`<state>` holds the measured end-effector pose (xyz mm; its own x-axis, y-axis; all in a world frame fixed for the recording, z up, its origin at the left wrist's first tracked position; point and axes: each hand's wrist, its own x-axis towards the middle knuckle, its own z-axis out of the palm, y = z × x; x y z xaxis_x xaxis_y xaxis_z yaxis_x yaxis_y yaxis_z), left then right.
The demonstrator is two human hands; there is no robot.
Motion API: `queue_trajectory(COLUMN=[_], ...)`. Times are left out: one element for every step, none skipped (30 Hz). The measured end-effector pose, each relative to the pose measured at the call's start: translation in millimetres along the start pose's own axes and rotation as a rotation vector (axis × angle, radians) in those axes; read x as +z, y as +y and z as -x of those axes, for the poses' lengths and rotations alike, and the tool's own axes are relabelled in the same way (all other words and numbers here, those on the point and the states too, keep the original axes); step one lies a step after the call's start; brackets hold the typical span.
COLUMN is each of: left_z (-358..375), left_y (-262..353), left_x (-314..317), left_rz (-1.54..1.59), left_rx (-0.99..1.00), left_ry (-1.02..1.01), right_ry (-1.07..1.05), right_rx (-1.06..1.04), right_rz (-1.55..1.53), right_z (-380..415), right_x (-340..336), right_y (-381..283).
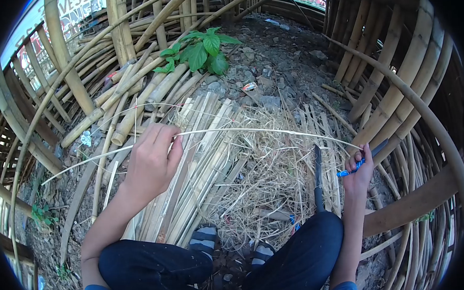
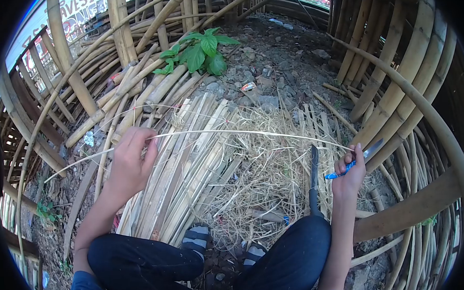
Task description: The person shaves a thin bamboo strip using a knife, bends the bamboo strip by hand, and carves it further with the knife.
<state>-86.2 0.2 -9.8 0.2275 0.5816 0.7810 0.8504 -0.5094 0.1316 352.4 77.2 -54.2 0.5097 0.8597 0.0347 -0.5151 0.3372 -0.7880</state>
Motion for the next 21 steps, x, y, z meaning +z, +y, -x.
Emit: queue_trajectory(left_z=[-2,-3,-5,-7,-10,-12,-15,-18,-20,-21,-23,-25,-26,-28,-31,-33,-36,-39,-42,-45,-47], left_y=[-1,-2,-3,-4,-6,-10,-12,-12,-13,-15,-17,-19,-21,-23,-27,-31,-35,-38,-39,-40,-40], left_x=[-1,-3,-6,-8,-10,-12,-13,-16,-17,-18,-19,-20,-21,-22,-23,-24,-26,-27,-28,-29,-29], left_rz=[0.001,-0.016,-0.035,-0.039,-0.042,-0.083,-0.123,-0.131,-0.132,-0.169,-0.205,-0.203,-0.242,-0.282,-0.283,-0.273,-0.264,-0.246,-0.245,-0.247,-0.249], left_rx=[0.006,-0.017,-0.04,-0.051,-0.048,-0.029,-0.011,-0.025,-0.024,0.025,0.075,0.077,0.083,0.09,0.094,0.069,0.044,0.032,0.031,0.035,0.038], left_ry=[0.004,0.05,0.097,0.133,0.136,0.19,0.244,0.257,0.262,0.294,0.326,0.332,0.348,0.362,0.366,0.384,0.402,0.407,0.409,0.401,0.392], right_ry=[-0.08,-0.121,-0.123,-0.184,-0.245,-0.305,-0.308,-0.274,-0.241,-0.196,-0.199,-0.181,-0.163,-0.192,-0.193,-0.184,-0.174,-0.19,-0.191,-0.177,-0.16], right_rx=[0.025,0.052,0.048,0.099,0.15,0.186,0.184,0.251,0.316,0.29,0.285,0.272,0.26,0.17,0.166,0.0,-0.167,-0.276,-0.279,-0.375,-0.47], right_rz=[-0.012,-0.045,-0.051,-0.064,-0.076,-0.103,-0.105,-0.108,-0.109,-0.095,-0.096,-0.042,0.011,0.116,0.112,0.289,0.466,0.545,0.547,0.693,0.839], right_z=[-1,-3,-2,-2,-1,0,1,2,2,1,1,3,5,6,8,14,16,10,11,13,16], right_x=[0,-1,-2,-1,-1,1,3,6,8,9,10,11,13,12,14,20,23,15,17,19,21], right_y=[0,1,2,3,4,6,7,9,10,13,13,15,16,19,21,24,25,34,33,34,33])
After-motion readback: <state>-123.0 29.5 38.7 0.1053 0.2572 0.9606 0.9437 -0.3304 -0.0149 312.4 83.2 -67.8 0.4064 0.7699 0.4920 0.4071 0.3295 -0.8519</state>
